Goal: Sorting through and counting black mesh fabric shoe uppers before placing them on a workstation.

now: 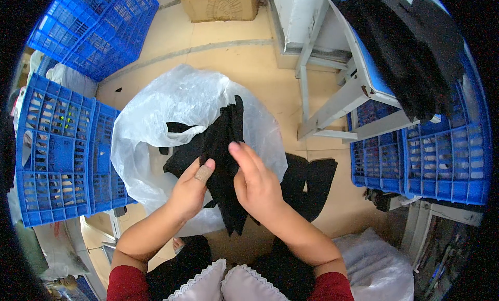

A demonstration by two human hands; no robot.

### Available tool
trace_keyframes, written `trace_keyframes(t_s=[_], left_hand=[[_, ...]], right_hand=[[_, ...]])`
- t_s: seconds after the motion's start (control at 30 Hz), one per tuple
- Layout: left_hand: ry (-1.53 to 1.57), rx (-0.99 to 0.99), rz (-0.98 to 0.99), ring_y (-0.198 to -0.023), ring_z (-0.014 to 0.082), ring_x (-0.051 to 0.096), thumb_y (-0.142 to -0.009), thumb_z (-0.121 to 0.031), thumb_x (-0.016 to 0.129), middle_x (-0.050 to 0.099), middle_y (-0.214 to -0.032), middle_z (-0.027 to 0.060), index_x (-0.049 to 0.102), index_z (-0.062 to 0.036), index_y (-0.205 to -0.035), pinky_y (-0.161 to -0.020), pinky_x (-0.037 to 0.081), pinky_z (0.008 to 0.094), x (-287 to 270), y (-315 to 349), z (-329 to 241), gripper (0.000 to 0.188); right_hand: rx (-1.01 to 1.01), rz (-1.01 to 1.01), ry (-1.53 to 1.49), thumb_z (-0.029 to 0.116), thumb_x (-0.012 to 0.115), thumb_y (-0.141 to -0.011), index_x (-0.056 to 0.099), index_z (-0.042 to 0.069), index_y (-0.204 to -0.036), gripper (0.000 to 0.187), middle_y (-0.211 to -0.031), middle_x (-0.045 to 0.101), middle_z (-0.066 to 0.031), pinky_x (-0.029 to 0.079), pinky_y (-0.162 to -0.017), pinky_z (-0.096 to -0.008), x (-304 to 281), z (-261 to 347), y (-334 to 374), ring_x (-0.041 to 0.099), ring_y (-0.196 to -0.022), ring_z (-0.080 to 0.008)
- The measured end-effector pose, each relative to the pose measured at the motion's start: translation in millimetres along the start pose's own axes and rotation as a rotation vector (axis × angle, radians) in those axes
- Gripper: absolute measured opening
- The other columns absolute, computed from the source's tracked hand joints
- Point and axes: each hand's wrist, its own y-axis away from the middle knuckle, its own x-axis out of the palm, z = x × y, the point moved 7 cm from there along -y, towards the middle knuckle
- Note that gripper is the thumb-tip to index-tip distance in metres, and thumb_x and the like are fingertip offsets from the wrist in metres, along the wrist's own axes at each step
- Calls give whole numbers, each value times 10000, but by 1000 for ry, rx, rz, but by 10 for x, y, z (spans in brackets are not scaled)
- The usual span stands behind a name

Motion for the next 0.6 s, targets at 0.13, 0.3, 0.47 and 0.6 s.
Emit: trace_keyframes(t_s=[0.13,0.3,0.47,0.6], left_hand=[[-47,27,14,-1144,142,447,-978,-258,440,500,-1235,77,393,6,-1325,-997,324,273,-29,6,-21,438],[-60,38,27,-1133,157,467,-966,-231,465,515,-1227,80,419,-1,-1306,-983,356,300,-35,-27,-4,413],[-114,84,30,-1109,159,493,-960,-202,473,533,-1219,79,449,-3,-1283,-970,382,314,-44,-42,-33,380],[-77,31,42,-1099,139,479,-959,-206,483,530,-1199,66,436,7,-1283,-964,369,289,-49,-34,-32,390]], right_hand=[[24,111,-13,65,663,-751,637,67,-976,227,-1121,550,-272,510,-760,-356,25,-22,-4,626,-891,-364],[144,165,-79,155,762,-678,644,54,-864,242,-1118,552,-263,490,-798,-368,6,57,-90,603,-948,-364],[160,199,-132,157,769,-671,644,45,-828,231,-1120,554,-254,477,-826,-368,34,27,-82,596,-966,-368],[212,222,-170,103,728,-699,636,30,-822,170,-1100,564,-255,474,-819,-351,60,-79,-44,605,-950,-339]])
